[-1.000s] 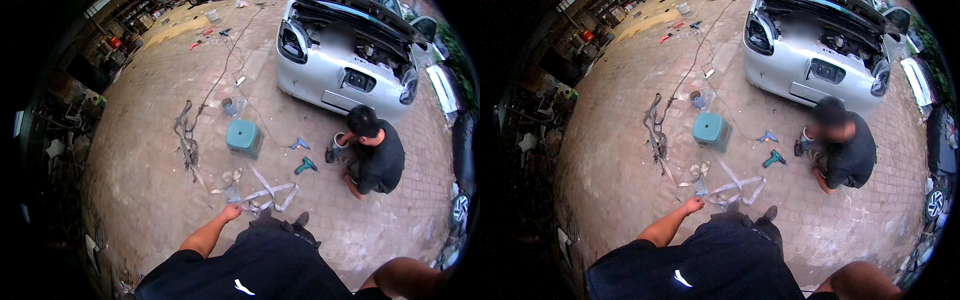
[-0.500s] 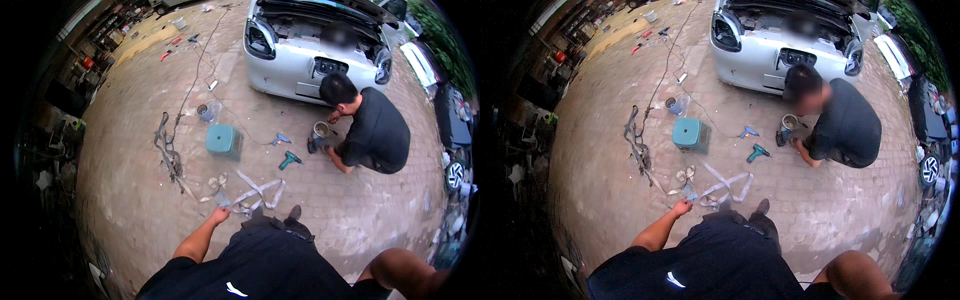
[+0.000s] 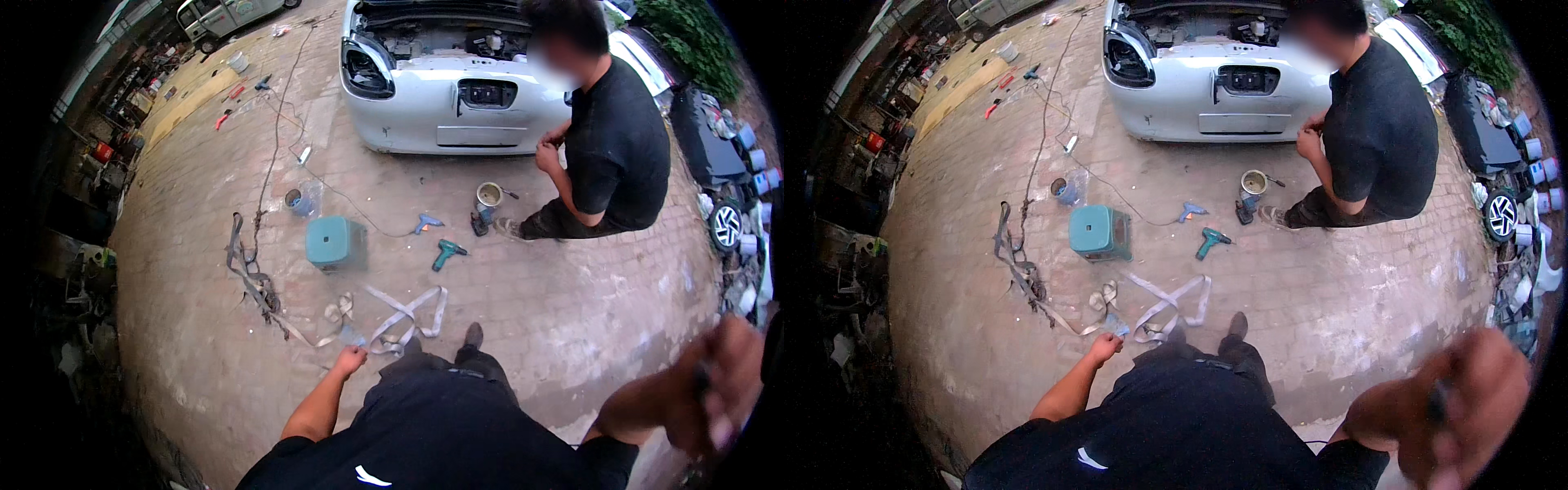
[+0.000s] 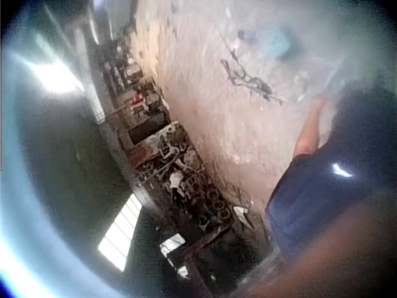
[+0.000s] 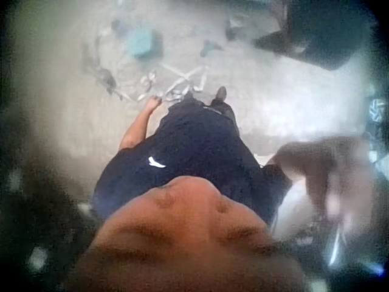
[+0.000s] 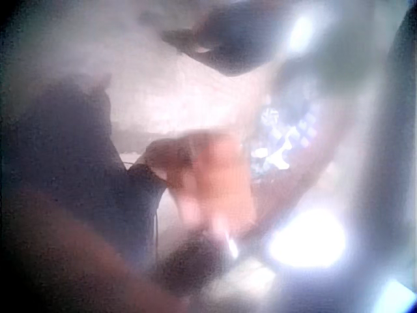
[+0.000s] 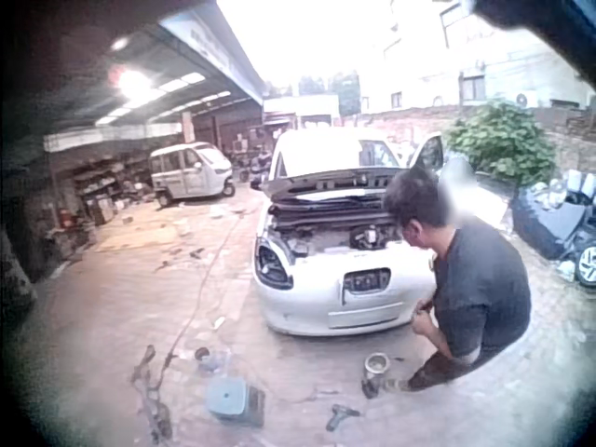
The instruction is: The person uses a ratchet to tighten bolts on the front bumper of a white car. A coworker assists by holding the bumper and tightening bolts on the opposite side. They align the bumper with the car frame and secure it in place.
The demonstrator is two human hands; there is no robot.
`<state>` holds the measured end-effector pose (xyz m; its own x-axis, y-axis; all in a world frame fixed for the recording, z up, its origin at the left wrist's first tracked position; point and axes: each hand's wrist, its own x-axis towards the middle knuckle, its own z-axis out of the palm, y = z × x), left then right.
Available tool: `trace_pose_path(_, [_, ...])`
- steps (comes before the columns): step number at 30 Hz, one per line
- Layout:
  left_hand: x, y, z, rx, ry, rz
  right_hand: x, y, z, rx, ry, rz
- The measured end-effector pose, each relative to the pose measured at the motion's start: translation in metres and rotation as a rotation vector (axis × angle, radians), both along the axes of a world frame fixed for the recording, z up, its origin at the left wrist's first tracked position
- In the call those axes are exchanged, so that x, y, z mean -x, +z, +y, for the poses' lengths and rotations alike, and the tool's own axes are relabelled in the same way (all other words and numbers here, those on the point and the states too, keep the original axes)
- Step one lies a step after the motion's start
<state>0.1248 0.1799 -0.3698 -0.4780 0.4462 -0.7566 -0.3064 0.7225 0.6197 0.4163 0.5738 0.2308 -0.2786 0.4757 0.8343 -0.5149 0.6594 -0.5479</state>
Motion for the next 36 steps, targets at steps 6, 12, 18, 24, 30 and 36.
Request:
trace_pose_path(6, [0.010,0.001,-0.037,-0.033,0.124,-0.009,0.028,-0.179,0.024,0.527,-0.185,-0.788])
trace_pose_path(12, [0.018,-0.007,-0.073,0.016,0.194,-0.039,0.004,-0.349,-0.030,0.684,-0.275,-1.248])
trace_pose_path(18, [0.035,-0.041,-0.117,0.165,0.198,-0.070,-0.011,-0.414,-0.078,1.054,-0.141,-1.306])
trace_pose_path(24, [0.054,-0.012,-0.053,0.085,0.261,-0.054,0.019,-0.422,-0.046,1.157,-0.036,-1.190])
trace_pose_path(30, [0.052,0.040,0.048,0.124,0.227,0.025,0.047,-0.474,0.053,1.123,-0.047,-1.058])
trace_pose_path(36, [0.010,0.080,0.142,0.253,0.058,0.112,0.053,-0.481,0.167,1.220,0.035,-0.941])
